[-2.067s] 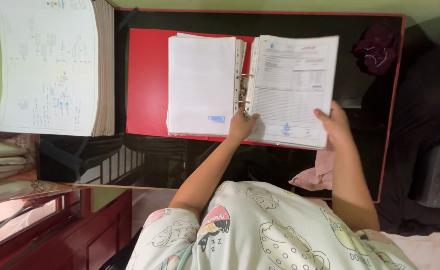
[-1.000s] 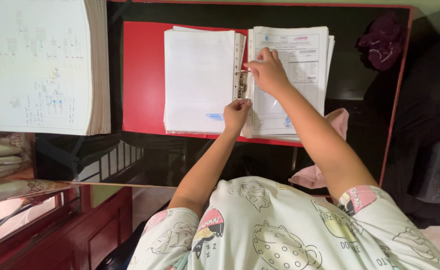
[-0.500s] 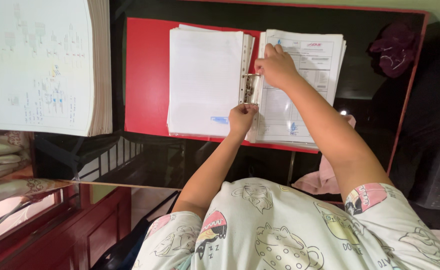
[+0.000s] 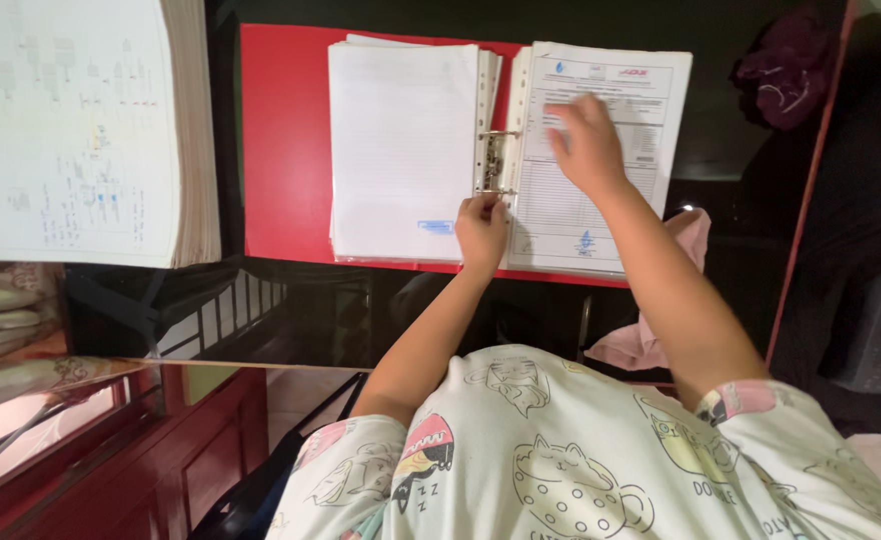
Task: The person opens a red binder, flips through its pages, then wipes the binder's cover and pages with a pink cloth. They close the binder and place it on a stack. They repeat the wiping process with a yellow binder and a blue binder, stacking them together.
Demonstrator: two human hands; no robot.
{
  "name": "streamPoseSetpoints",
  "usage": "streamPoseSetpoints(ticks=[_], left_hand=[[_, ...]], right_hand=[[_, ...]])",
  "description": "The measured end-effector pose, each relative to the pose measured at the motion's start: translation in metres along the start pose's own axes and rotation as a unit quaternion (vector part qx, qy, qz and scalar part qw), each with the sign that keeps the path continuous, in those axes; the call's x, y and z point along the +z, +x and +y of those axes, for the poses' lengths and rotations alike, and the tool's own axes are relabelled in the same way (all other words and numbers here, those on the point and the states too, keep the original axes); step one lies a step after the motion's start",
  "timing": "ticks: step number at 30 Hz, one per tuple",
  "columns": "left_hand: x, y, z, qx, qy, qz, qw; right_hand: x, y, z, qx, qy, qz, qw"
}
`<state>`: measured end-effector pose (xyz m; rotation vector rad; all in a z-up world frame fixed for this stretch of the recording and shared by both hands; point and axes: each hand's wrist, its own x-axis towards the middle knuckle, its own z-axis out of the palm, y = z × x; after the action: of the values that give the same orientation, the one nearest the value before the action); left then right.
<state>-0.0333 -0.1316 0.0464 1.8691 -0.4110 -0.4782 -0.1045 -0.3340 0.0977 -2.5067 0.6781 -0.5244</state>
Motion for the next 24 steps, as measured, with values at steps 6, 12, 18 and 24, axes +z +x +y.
streamPoseSetpoints(ticks=[6, 12, 18, 24], left_hand=[[-0.006, -0.022, 0.002, 0.047, 0.093, -0.043, 0.994], [0.004, -0.014, -0.008, 0.102, 0.171, -0.064, 0.978], [0.001, -0.008, -0.015, 0.068, 0.155, -0.092, 0.981], [0.01, -0.008, -0.022, 0.095, 0.206, -0.083, 0.97]], right_hand=[[-0.04, -0.101, 0.065, 0.18, -0.018, 0.167, 0.969], [-0.025, -0.14, 0.092, 0.393, 0.142, 0.076, 0.906], [-0.02, -0.143, 0.072, 0.388, 0.21, 0.093, 0.892], [-0.029, -0.135, 0.07, 0.394, 0.24, 0.122, 0.879]])
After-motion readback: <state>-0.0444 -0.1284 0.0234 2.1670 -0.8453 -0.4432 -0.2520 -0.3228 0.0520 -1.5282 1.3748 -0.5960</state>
